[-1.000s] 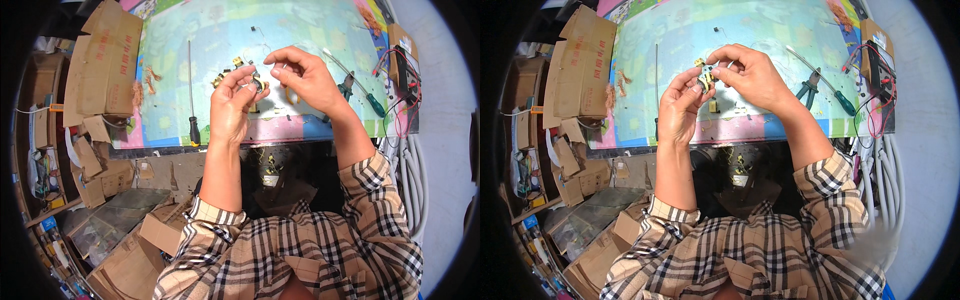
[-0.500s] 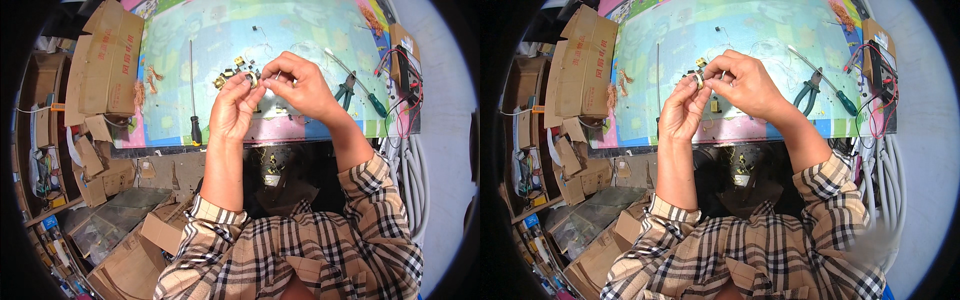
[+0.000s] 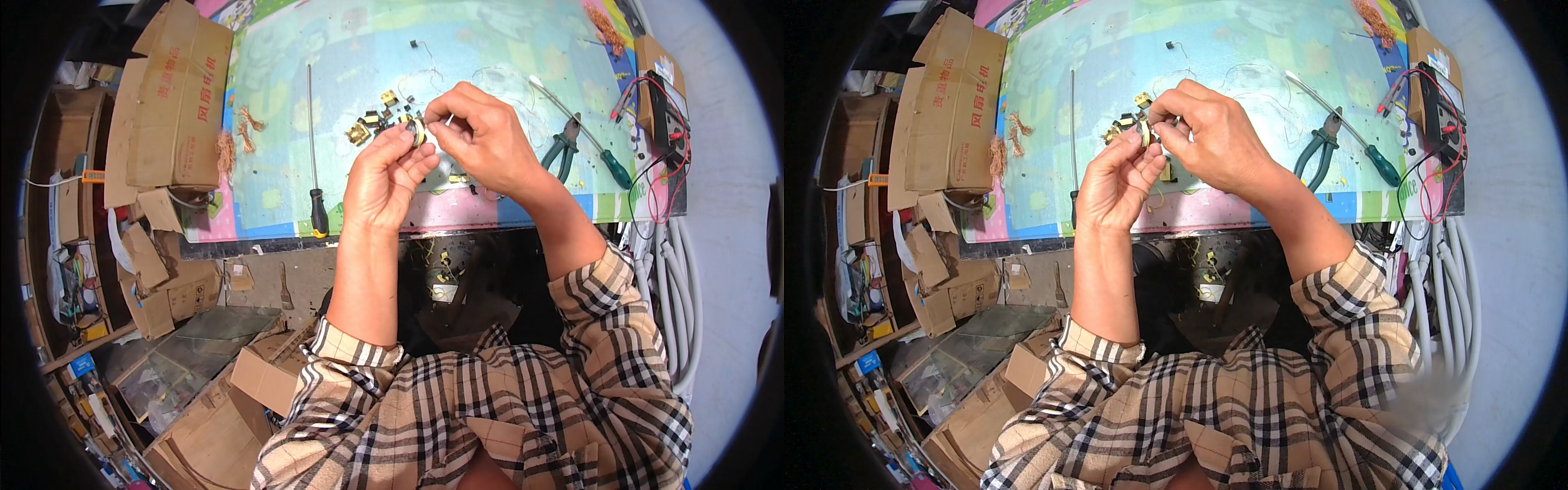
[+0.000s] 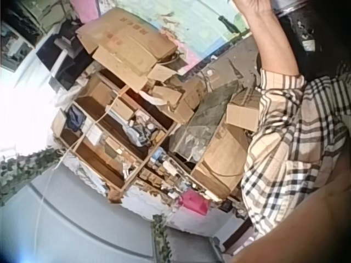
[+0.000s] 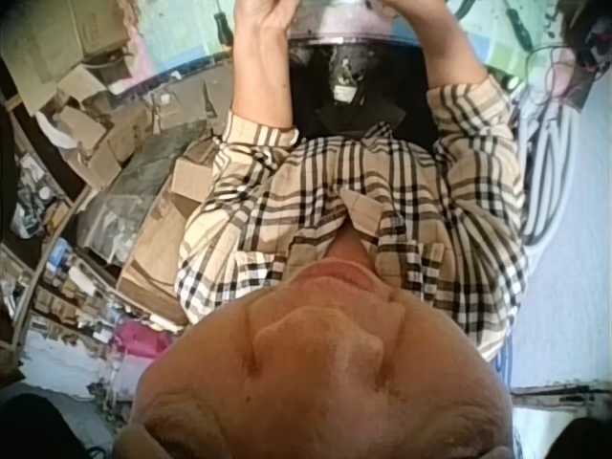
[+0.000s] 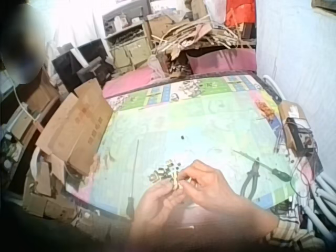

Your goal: The person assembles small electronic components on a cluttered workbench. They use pliers to strip and bend wires, then connect them to a small cylindrical device, repeating the process with multiple components.

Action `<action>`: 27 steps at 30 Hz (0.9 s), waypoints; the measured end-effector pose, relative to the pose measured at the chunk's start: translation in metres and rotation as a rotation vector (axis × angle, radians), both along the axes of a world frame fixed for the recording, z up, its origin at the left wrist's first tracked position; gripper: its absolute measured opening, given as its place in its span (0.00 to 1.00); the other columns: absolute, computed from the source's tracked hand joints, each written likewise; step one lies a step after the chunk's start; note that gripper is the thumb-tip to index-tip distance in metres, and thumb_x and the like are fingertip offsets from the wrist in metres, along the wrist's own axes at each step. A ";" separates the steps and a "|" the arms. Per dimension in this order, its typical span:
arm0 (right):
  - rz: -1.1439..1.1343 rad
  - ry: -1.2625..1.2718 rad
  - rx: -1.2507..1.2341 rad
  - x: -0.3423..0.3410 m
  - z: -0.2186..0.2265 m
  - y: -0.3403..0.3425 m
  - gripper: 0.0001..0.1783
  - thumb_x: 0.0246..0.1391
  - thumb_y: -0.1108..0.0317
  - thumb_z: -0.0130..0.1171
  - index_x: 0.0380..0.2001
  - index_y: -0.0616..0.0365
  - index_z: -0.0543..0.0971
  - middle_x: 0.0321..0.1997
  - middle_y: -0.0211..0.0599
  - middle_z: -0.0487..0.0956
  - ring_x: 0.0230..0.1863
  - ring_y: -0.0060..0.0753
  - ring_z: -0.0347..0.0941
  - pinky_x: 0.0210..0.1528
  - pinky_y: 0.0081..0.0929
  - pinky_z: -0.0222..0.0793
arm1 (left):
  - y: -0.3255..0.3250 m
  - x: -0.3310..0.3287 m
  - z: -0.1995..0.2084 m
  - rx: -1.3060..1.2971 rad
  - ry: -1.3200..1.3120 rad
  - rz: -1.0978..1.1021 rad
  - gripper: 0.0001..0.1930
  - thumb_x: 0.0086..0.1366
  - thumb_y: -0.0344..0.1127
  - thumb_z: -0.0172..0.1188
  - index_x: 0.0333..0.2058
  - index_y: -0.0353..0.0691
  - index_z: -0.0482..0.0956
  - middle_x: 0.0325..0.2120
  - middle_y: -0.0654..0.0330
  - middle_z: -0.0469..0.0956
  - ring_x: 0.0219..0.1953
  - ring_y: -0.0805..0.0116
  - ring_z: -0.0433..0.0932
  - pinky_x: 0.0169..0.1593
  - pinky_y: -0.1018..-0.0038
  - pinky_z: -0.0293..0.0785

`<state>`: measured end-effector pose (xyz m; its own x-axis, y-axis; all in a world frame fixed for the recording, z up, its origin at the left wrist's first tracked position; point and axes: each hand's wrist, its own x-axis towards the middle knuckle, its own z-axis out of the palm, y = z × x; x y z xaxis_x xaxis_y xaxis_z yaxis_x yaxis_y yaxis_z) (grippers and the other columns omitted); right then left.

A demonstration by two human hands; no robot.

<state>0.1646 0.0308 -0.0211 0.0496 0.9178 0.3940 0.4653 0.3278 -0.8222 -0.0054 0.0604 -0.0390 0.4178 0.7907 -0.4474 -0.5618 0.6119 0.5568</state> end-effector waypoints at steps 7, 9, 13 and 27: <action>0.008 -0.019 0.042 0.000 0.001 -0.001 0.06 0.47 0.75 0.60 0.32 0.59 0.80 0.27 0.32 0.74 0.23 0.24 0.68 0.26 0.22 0.64 | 0.000 0.002 0.000 -0.028 -0.038 0.038 0.07 0.61 0.23 0.57 0.39 0.30 0.75 0.31 0.54 0.79 0.34 0.62 0.81 0.39 0.67 0.83; 0.016 -0.038 0.066 0.000 0.001 -0.001 0.06 0.47 0.75 0.61 0.32 0.59 0.80 0.27 0.32 0.74 0.23 0.25 0.69 0.25 0.22 0.64 | 0.000 0.002 0.001 -0.019 -0.035 0.035 0.06 0.61 0.24 0.57 0.37 0.30 0.76 0.31 0.53 0.79 0.33 0.63 0.81 0.38 0.68 0.83; 0.024 -0.089 0.057 0.003 0.002 -0.002 0.05 0.48 0.74 0.60 0.31 0.59 0.80 0.27 0.34 0.75 0.25 0.30 0.72 0.27 0.25 0.68 | 0.000 0.001 0.001 0.010 0.014 0.026 0.05 0.61 0.24 0.58 0.35 0.30 0.77 0.30 0.54 0.80 0.32 0.64 0.82 0.36 0.69 0.84; 0.092 -0.168 0.091 0.002 -0.004 -0.004 0.06 0.46 0.76 0.60 0.29 0.61 0.76 0.26 0.35 0.71 0.24 0.31 0.70 0.28 0.26 0.68 | 0.000 -0.004 0.002 0.063 0.109 -0.058 0.06 0.60 0.25 0.61 0.36 0.31 0.77 0.28 0.56 0.80 0.27 0.67 0.82 0.30 0.74 0.83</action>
